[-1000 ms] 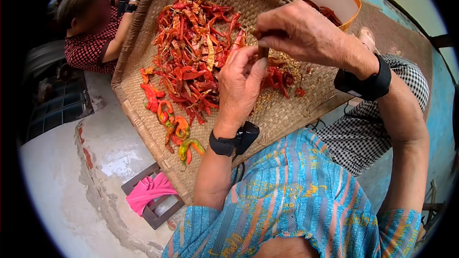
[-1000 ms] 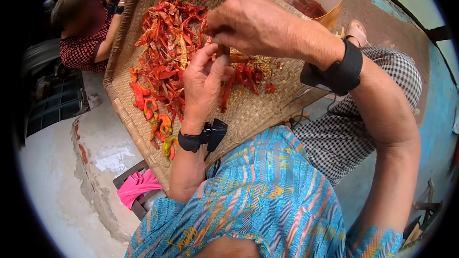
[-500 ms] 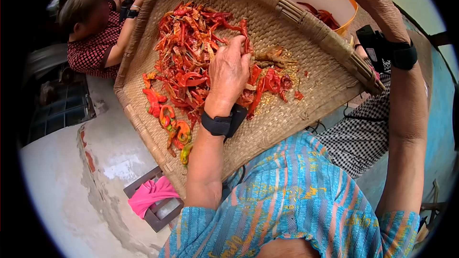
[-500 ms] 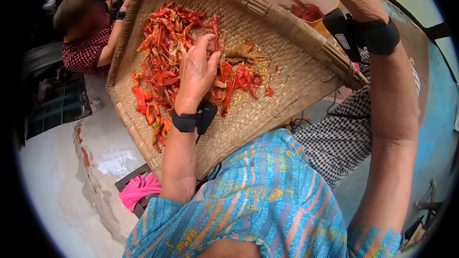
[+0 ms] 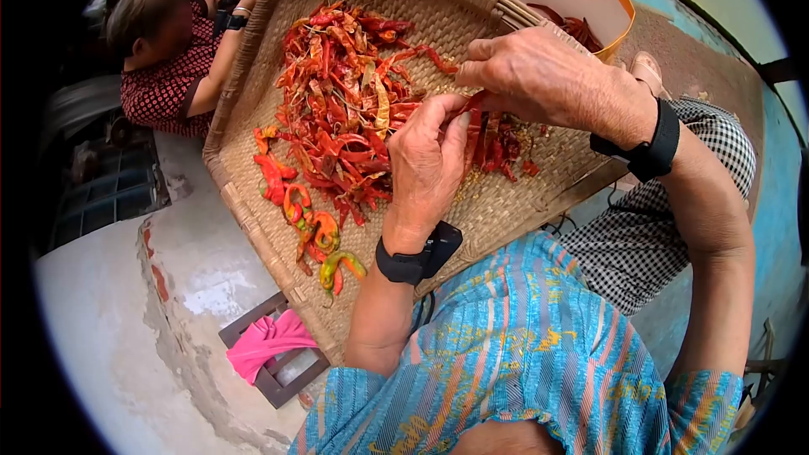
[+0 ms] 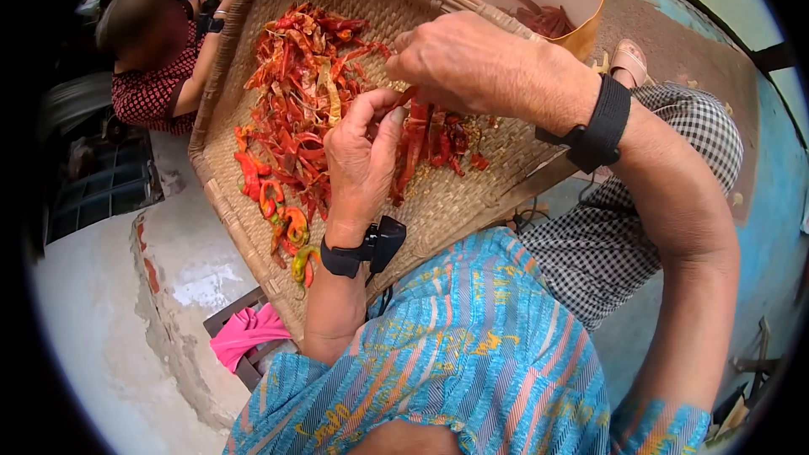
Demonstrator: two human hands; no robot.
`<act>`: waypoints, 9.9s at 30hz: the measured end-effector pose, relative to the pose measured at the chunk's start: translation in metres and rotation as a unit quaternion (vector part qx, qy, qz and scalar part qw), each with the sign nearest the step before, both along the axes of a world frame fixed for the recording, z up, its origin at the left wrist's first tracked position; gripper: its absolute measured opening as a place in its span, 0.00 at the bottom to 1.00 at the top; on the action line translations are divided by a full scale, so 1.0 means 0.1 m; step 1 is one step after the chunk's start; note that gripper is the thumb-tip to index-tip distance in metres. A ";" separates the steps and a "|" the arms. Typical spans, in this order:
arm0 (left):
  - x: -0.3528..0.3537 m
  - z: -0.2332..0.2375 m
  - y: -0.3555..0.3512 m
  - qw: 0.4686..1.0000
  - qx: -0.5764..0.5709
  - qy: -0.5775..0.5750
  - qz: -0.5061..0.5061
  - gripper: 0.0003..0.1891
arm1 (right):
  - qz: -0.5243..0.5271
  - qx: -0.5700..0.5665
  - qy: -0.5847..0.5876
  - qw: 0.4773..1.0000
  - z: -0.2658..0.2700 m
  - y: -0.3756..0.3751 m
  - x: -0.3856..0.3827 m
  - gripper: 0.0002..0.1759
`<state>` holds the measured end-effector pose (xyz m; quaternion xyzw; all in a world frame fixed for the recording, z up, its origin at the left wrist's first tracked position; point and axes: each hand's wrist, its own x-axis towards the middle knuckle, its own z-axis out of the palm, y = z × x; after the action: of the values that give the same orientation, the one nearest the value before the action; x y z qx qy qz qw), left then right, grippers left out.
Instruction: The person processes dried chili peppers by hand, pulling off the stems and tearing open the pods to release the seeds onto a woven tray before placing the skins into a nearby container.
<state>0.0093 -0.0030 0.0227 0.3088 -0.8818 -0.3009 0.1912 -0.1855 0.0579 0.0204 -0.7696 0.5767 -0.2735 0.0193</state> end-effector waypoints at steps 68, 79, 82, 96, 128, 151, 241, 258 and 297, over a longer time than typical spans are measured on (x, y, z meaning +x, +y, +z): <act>-0.07 -0.08 0.06 0.943 0.218 0.252 -0.014 0.08 | 0.047 0.180 -0.478 0.858 0.01 -0.08 -0.08 0.16; 0.09 -0.21 0.01 0.994 -0.075 -0.064 -0.050 0.15 | -0.211 -0.097 -0.605 0.762 0.25 0.04 -0.99 0.09; 0.05 -0.23 0.07 0.993 -0.081 -0.062 -0.067 0.15 | -0.228 -0.132 -0.484 0.835 0.29 0.09 -1.15 0.08; 0.05 -0.15 0.01 0.947 0.286 0.140 0.042 0.08 | -0.058 -0.093 -0.169 0.979 -0.04 -0.06 -0.67 0.17; -0.20 -0.22 -0.08 0.995 0.096 0.028 0.016 0.06 | -0.047 0.155 -0.167 0.972 0.14 0.03 -0.16 0.16; 0.00 -0.19 -0.16 0.915 0.309 0.252 0.060 0.07 | -0.141 -0.221 -0.045 0.964 0.35 0.15 -0.60 0.16; -0.13 -0.18 -0.01 0.992 0.107 0.064 0.028 0.08 | 0.059 0.085 -0.212 0.972 0.01 -0.01 -0.08 0.16; 0.06 -0.35 0.05 0.988 -0.094 -0.057 -0.108 0.11 | -0.261 -0.202 -0.058 0.942 0.40 0.18 -0.90 0.08; -0.07 -0.34 0.19 0.990 0.018 -0.047 -0.133 0.10 | -0.284 -0.178 0.072 0.939 0.22 0.22 -0.90 0.09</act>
<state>0.0026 0.0157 -0.0109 0.2057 -0.9177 -0.3243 0.1019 -0.2751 0.0797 0.0422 -0.5827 0.7128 -0.3093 -0.2383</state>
